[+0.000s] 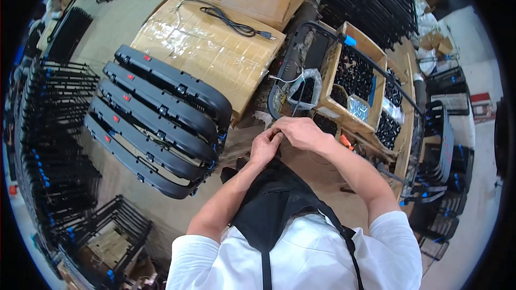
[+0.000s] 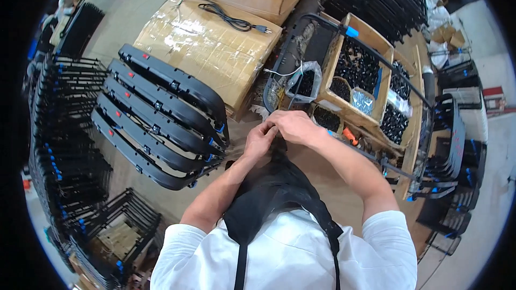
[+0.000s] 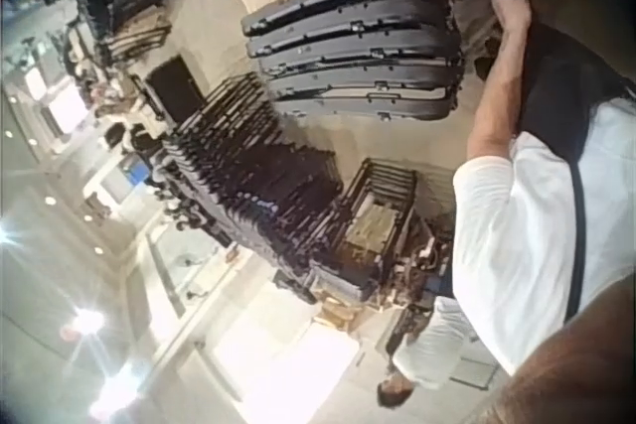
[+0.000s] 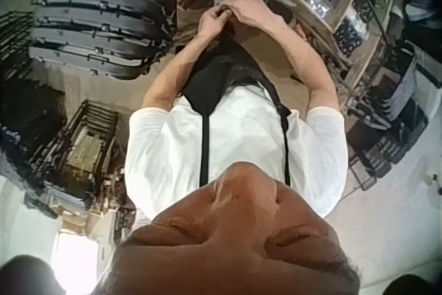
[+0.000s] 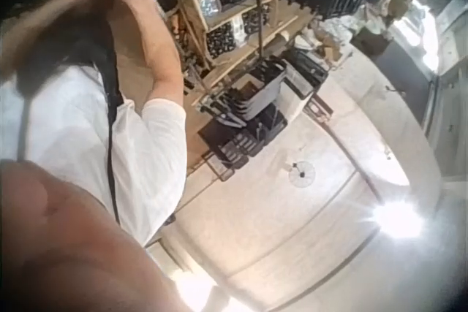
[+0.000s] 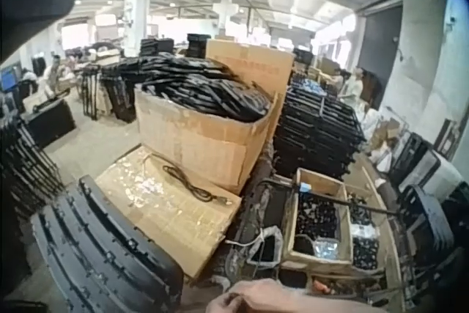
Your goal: Assembling plastic components onto frames using screws and a power screwdriver in a manufacturing setting.
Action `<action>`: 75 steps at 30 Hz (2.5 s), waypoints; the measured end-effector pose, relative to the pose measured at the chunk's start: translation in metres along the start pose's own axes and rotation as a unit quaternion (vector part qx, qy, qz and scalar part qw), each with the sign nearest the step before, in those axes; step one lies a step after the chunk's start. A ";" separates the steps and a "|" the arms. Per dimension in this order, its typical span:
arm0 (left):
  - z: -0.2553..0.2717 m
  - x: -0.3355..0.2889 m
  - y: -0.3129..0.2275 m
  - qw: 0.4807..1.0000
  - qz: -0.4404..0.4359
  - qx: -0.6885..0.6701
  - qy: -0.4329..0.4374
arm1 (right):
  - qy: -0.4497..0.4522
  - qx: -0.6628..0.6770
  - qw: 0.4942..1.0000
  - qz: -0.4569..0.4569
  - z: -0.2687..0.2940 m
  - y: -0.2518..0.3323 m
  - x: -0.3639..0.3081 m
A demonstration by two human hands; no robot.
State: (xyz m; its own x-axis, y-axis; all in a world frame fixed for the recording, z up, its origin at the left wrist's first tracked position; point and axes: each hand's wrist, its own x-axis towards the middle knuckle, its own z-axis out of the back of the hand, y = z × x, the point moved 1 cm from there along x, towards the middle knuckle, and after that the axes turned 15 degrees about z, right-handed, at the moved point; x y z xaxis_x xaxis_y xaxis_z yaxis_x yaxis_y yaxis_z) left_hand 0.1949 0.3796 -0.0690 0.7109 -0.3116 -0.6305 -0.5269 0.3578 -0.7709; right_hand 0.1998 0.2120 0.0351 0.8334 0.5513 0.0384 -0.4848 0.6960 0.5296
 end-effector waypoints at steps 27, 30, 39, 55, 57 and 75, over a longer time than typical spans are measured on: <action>0.024 -0.016 -0.003 0.992 0.041 -0.092 0.075 | 0.079 -0.034 0.974 0.210 0.001 -0.018 0.017; 0.023 -0.016 -0.003 0.992 0.047 -0.085 0.076 | 0.071 -0.023 0.973 0.217 -0.001 -0.021 0.017; 0.028 -0.023 -0.014 0.999 0.041 0.001 0.018 | 0.128 -0.053 0.970 0.199 0.000 -0.019 0.023; 0.024 -0.005 -0.003 0.993 0.046 0.113 0.004 | 0.172 0.039 0.920 -0.349 -0.089 -0.023 -0.081; 0.022 -0.004 -0.005 0.985 -0.047 0.159 -0.043 | -0.110 -0.278 0.932 -0.204 -0.156 -0.079 -0.097; 0.021 0.010 0.002 0.977 0.129 0.012 0.170 | -0.189 0.428 0.696 -0.544 -0.181 -0.005 -0.110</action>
State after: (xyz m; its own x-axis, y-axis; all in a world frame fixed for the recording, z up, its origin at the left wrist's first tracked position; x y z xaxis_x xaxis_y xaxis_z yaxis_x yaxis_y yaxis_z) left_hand 0.2112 0.3953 -0.0750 0.3573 -0.4820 -0.8000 -0.6543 0.4821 -0.5827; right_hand 0.0627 0.2312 -0.1252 0.6721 -0.3616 -0.6462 0.6895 -0.0124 0.7241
